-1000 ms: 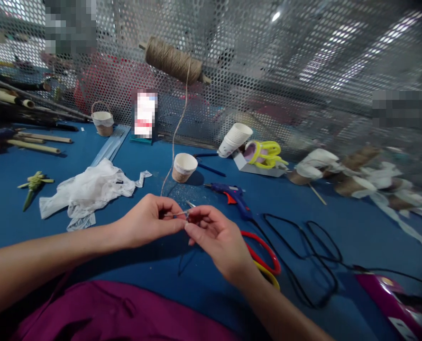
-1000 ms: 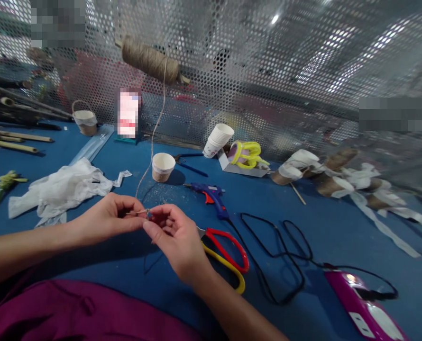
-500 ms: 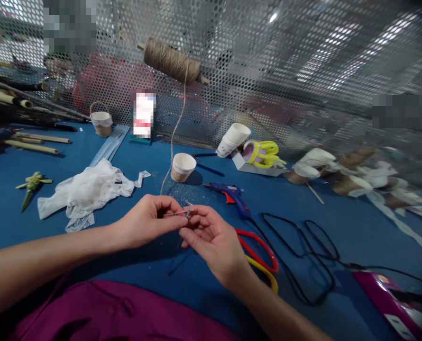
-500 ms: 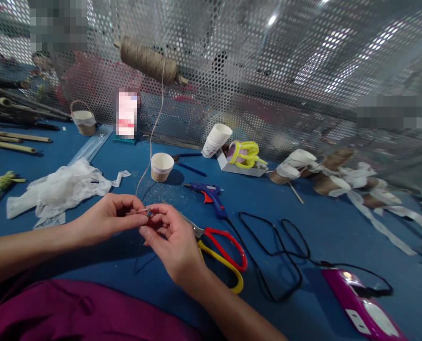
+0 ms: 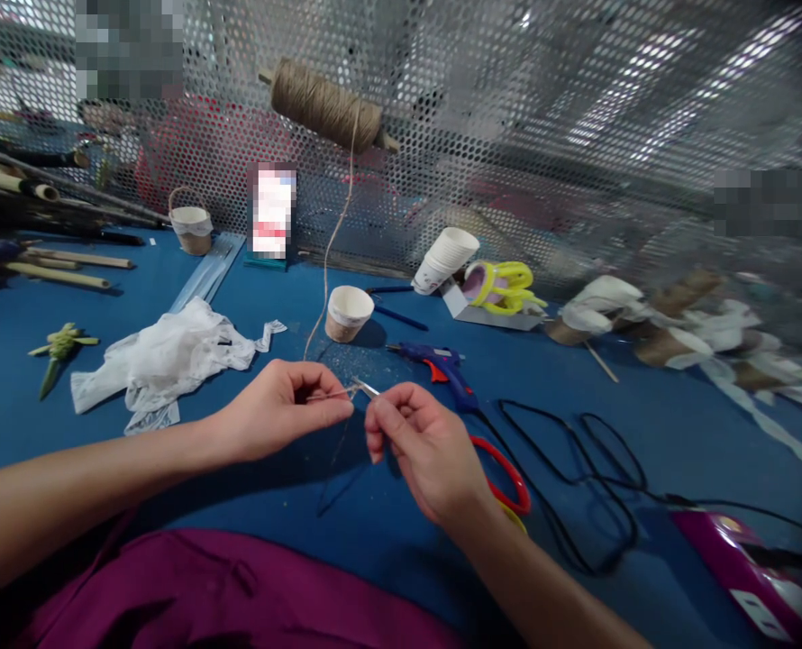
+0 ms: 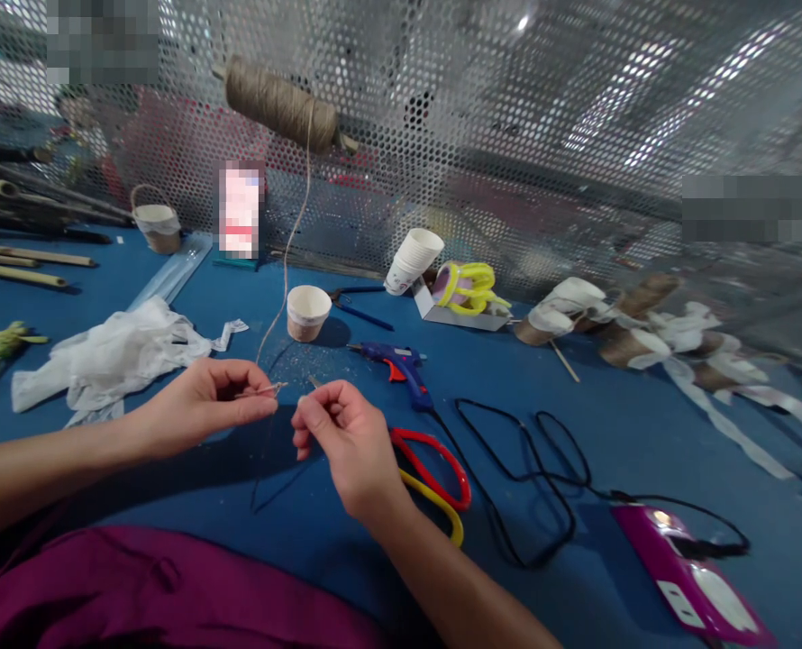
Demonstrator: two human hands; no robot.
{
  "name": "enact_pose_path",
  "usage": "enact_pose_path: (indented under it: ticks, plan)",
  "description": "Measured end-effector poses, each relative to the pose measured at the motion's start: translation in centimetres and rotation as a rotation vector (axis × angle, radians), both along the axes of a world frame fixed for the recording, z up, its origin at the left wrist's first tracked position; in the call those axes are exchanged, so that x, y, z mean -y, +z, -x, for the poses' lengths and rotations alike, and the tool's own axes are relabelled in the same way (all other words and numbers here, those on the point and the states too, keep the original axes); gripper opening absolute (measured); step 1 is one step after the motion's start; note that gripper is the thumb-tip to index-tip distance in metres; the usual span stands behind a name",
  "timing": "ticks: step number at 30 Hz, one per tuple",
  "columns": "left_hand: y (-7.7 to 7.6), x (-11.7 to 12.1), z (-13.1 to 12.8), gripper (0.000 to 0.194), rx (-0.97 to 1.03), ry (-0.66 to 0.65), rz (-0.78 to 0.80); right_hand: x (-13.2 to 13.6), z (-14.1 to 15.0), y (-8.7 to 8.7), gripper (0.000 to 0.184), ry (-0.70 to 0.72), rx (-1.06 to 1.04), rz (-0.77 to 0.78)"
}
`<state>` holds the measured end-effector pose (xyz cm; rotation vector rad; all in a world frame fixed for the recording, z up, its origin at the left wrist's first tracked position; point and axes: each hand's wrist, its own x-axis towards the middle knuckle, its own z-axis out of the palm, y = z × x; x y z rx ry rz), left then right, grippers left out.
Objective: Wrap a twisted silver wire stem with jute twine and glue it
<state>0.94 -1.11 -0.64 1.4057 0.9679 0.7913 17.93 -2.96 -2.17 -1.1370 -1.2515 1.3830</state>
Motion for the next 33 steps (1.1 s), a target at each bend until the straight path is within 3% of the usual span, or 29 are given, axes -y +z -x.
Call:
enact_pose_path:
  ticks: [7,10,14,18,20,23,26,28,30,33]
  plan:
    - [-0.1,-0.1,0.0,0.020,0.012,-0.022,0.044,-0.1,0.0,-0.1,0.036,0.047,-0.044,0.004]
    - [-0.2,-0.1,0.0,0.017,0.033,-0.028,0.060,0.0,0.2,0.2,0.022,0.087,0.006,-0.010]
    - [-0.3,-0.1,-0.2,0.015,0.090,-0.047,0.102,0.3,0.8,0.6,0.013,0.247,0.096,0.102]
    - [-0.5,-0.3,-0.1,0.018,0.057,-0.073,0.072,0.7,1.3,0.5,0.012,0.248,0.048,0.114]
    - [-0.5,-0.3,0.1,0.021,-0.032,-0.028,-0.083,0.7,1.3,0.3,0.012,0.232,0.020,0.113]
    - [-0.5,-0.2,0.7,0.031,-0.195,0.118,-0.510,0.5,1.1,-0.3,0.012,0.209,-0.013,0.115]
    - [-0.7,0.3,1.1,0.015,-0.289,0.163,-0.817,0.4,0.9,-0.8,0.014,0.151,-0.094,0.117]
    - [-0.9,0.6,0.9,0.014,-0.309,0.081,-0.771,0.3,0.9,-1.0,0.016,0.115,-0.140,0.108]
    - [-1.2,0.8,0.6,0.019,-0.293,0.009,-0.571,0.2,1.0,-1.0,0.016,0.100,-0.138,0.115]
    - [-1.6,0.7,-0.1,0.024,-0.086,-0.085,-0.225,0.2,1.1,-0.7,0.018,0.085,-0.107,0.151]
